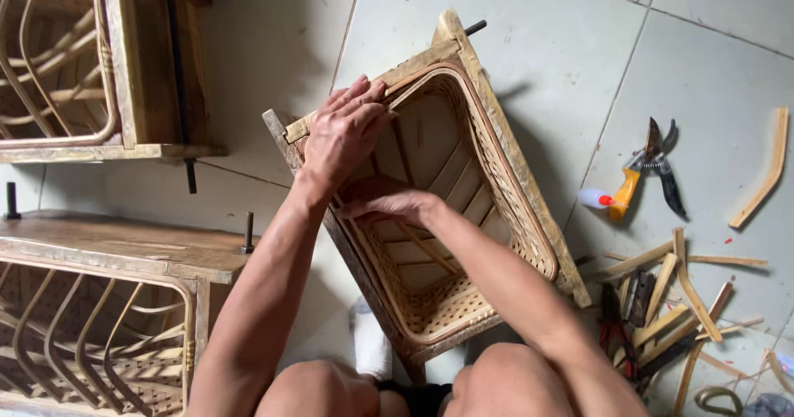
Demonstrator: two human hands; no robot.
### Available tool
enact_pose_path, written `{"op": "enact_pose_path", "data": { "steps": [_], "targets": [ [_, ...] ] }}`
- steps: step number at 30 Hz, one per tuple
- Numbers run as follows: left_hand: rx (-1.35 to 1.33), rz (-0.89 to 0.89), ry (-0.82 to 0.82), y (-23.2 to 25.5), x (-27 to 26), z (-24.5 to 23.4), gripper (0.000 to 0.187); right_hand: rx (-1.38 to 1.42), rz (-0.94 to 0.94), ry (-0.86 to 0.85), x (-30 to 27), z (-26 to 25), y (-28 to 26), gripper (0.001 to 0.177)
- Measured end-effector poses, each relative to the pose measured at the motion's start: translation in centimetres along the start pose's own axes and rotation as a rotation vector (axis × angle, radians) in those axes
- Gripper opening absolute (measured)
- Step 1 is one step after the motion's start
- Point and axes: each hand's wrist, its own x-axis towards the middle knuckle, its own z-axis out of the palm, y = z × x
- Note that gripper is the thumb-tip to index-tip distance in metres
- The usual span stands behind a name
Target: The person is assembling a woven basket by inserting thin wooden strips into a wooden mold. They use a hammer to tap the strips into place, pliers to adjust them, and apply glue to secure the structure.
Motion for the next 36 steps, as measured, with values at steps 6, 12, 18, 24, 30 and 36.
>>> {"op": "enact_pose_path", "data": {
  "steps": [6, 12, 18, 24, 30, 36],
  "targets": [
    [-0.097, -0.132, -0.009, 0.4, -0.4, -0.2, 0.034, 0.543, -0.429, 0.567, -7.9, -2.8, -1.3, 0.059],
    [0.032, -0.101, -0.043, 0.6, -0.4, 0.0, 0.042, 0.744, -0.644, 0.916, -8.1, -3.1, -1.6, 0.067],
    [0.024, -0.094, -0.063, 0.7, -0.4, 0.1, 0.042, 0.697, -0.731, 1.076, -6.2, -2.5, -1.6, 0.071],
    [-0.016, -0.093, -0.048, 0.6, -0.5, 0.1, 0.041, 0.613, -0.805, 1.171, -4.9, -2.6, -0.6, 0.065],
    [0.006, -0.088, -0.033, 0.5, -0.6, 0.3, 0.041, 0.618, -0.824, 1.22, -4.3, -2.7, 0.0, 0.058],
    [-0.011, -0.105, -0.007, 0.3, -0.7, 0.7, 0.037, 0.62, -0.815, 1.24, -4.4, -2.4, -0.1, 0.059]
  ]
}}
